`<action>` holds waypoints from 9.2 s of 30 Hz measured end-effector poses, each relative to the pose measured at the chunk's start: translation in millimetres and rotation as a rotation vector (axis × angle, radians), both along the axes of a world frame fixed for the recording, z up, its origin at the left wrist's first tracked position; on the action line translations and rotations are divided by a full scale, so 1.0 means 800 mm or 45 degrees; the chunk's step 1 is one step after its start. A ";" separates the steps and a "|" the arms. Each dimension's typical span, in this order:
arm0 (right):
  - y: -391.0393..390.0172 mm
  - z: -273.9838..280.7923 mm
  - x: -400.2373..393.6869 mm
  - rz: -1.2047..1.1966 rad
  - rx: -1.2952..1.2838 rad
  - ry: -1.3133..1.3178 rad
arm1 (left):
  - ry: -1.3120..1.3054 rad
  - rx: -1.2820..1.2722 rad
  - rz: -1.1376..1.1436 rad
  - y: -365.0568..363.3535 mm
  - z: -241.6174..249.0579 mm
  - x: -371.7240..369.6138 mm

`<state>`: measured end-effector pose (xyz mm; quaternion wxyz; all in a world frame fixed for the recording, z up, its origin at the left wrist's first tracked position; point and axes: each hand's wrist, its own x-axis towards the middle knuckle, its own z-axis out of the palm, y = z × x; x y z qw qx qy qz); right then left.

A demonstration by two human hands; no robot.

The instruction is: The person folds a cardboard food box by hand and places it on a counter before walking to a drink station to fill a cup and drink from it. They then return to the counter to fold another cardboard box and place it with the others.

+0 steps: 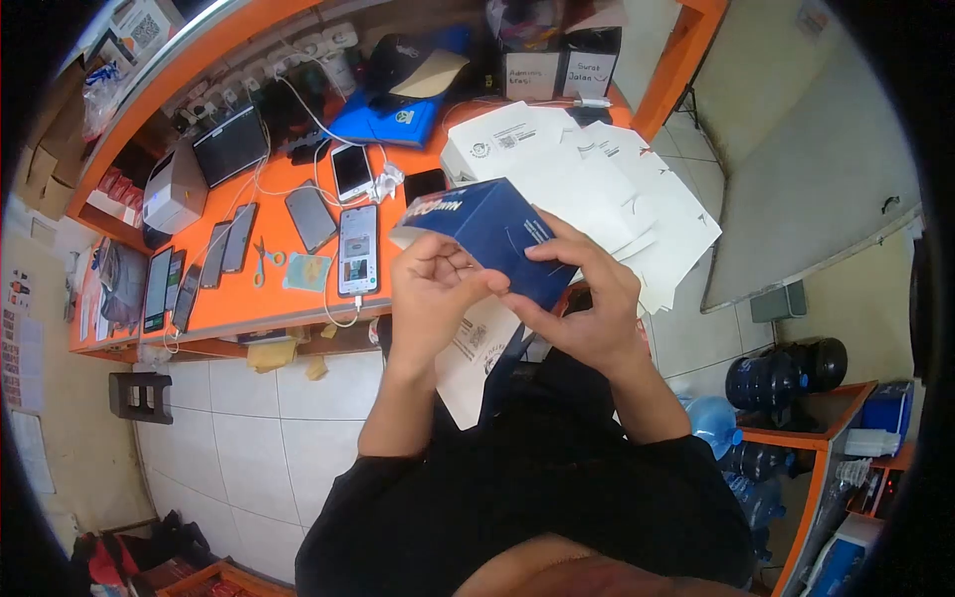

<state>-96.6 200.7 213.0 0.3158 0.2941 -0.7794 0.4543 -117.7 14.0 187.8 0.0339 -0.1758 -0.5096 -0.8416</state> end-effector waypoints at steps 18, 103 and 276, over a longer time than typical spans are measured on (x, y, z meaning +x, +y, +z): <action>-0.004 -0.031 0.030 -0.051 -0.022 -0.065 | -0.240 0.124 -0.121 0.004 -0.021 0.025; 0.014 -0.085 0.107 0.506 0.178 -0.717 | -1.236 0.655 -0.700 -0.039 -0.234 0.074; 0.337 0.297 -0.563 -0.853 0.402 -0.771 | 0.527 -1.351 0.455 -0.137 0.429 -0.591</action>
